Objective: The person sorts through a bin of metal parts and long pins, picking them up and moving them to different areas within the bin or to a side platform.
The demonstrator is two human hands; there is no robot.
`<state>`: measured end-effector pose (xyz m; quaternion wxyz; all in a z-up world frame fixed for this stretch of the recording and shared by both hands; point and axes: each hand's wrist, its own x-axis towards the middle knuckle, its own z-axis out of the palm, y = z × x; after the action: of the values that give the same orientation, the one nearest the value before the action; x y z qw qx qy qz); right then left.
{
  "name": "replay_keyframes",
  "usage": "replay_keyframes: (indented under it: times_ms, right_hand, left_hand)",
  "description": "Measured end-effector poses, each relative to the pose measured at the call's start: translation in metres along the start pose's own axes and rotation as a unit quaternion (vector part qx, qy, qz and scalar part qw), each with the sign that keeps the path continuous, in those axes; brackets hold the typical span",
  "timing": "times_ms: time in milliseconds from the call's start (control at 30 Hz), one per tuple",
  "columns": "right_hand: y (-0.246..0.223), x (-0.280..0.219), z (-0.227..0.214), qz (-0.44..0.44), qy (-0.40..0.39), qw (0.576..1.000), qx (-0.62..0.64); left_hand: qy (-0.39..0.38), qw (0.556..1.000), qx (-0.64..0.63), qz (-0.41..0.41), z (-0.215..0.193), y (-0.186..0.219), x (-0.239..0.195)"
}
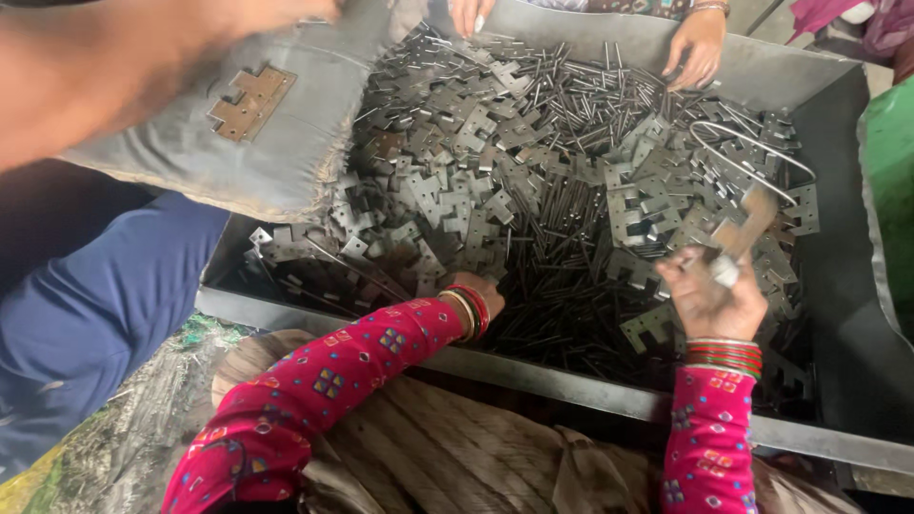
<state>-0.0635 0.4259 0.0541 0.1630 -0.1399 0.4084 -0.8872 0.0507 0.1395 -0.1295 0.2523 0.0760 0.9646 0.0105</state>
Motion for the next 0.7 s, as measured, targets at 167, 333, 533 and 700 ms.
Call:
replay_keyframes:
  times_ms: [167,333,533,700]
  right_hand:
    - [0.034,0.02,0.019,0.058,0.008,0.998,-0.028]
    - [0.117,0.051,0.001,-0.027,-0.155,0.715,-0.681]
    - [0.157,0.063,-0.011,-0.133,-0.186,0.531,-0.816]
    - [0.082,0.06,-0.017,-0.002,0.03,0.93,-0.366]
  left_hand:
    - [0.079,0.996,-0.026,0.023,-0.016,-0.031,0.009]
    - [0.167,0.963,-0.211,0.028,-0.086,-0.086,-0.031]
    - [0.392,0.869,-0.297,0.045,-0.099,-0.114,-0.035]
    - [0.206,0.707,-0.676,0.035,-0.13,-0.124,-0.056]
